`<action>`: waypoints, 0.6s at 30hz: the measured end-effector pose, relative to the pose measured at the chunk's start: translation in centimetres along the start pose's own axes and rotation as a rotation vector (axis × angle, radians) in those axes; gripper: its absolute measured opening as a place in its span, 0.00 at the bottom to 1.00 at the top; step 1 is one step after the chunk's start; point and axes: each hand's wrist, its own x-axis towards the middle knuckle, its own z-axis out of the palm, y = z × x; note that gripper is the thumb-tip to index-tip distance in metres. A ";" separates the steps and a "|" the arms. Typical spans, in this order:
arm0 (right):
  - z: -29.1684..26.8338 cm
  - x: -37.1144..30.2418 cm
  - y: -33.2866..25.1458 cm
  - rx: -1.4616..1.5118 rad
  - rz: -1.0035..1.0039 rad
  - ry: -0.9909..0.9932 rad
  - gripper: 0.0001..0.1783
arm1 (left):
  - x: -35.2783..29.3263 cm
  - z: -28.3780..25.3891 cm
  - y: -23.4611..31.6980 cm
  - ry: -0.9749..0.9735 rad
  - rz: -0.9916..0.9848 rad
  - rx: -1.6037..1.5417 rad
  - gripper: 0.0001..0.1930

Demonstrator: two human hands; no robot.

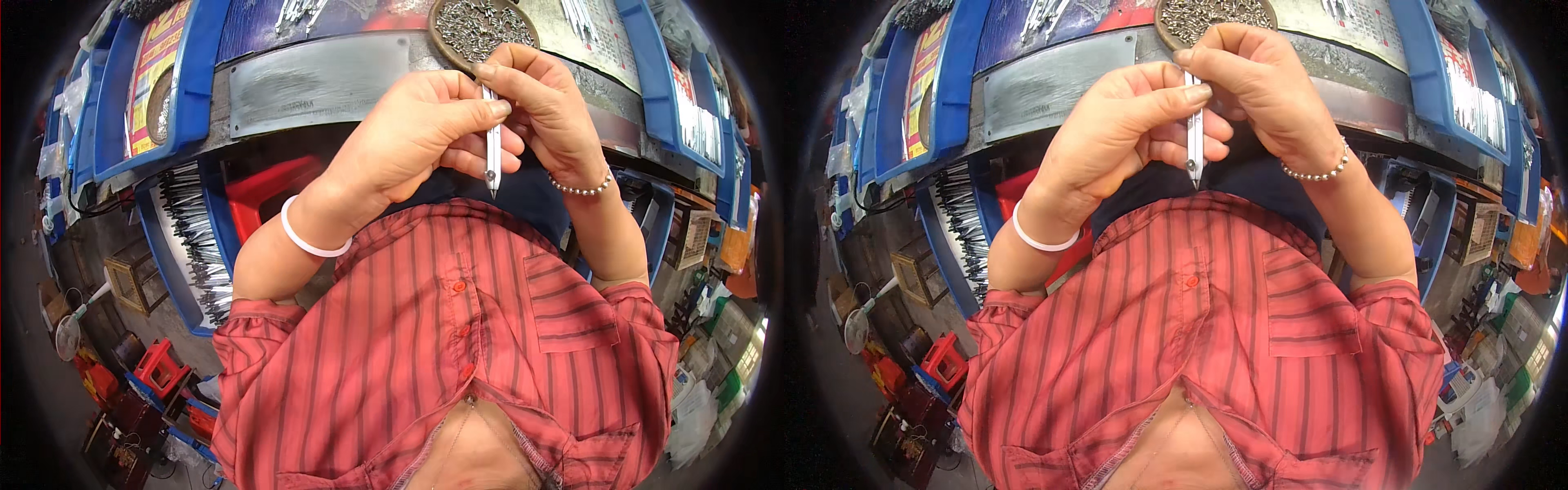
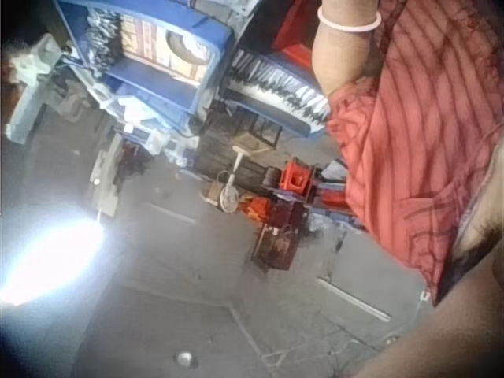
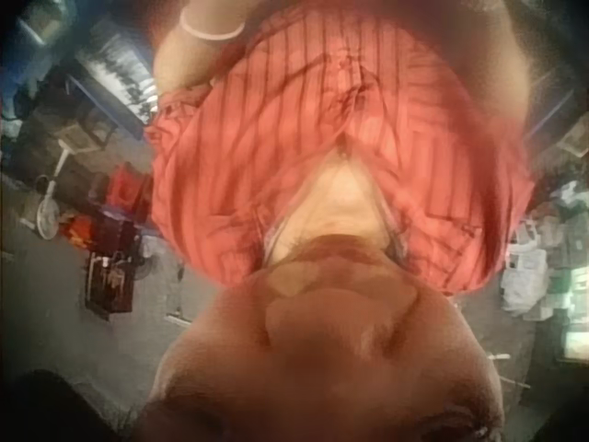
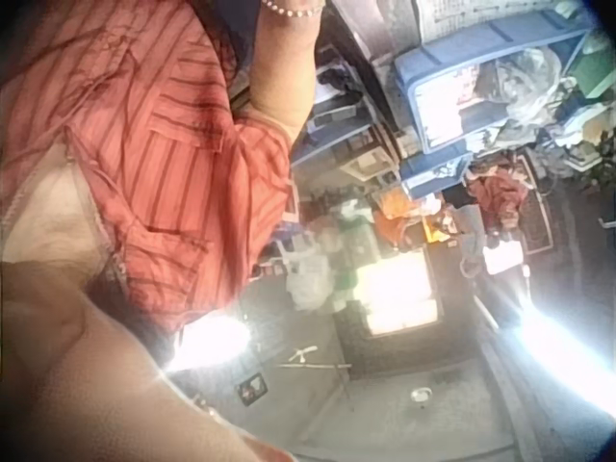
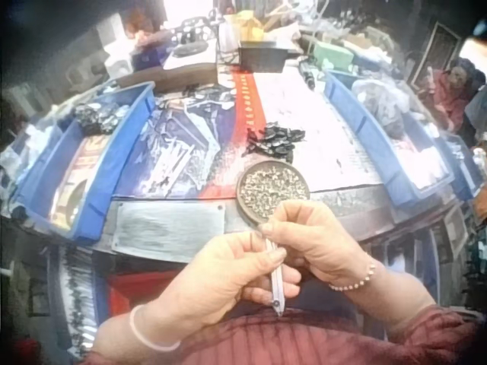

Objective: The person assembles drafting compasses by hand, taking metal legs, plastic fittings, and pins from containers on the table and attaching the components together.

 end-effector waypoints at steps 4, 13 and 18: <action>0.2 -0.2 -0.5 -0.056 -0.042 -0.006 0.09 | 0.0 0.2 -0.1 -0.007 0.038 0.010 0.10; -0.7 0.3 0.0 0.027 -0.048 -0.011 0.07 | 0.7 0.6 0.2 -0.007 0.031 -0.048 0.10; -1.0 0.3 -0.2 0.079 -0.023 -0.042 0.07 | 1.0 0.8 0.0 -0.003 0.036 -0.074 0.10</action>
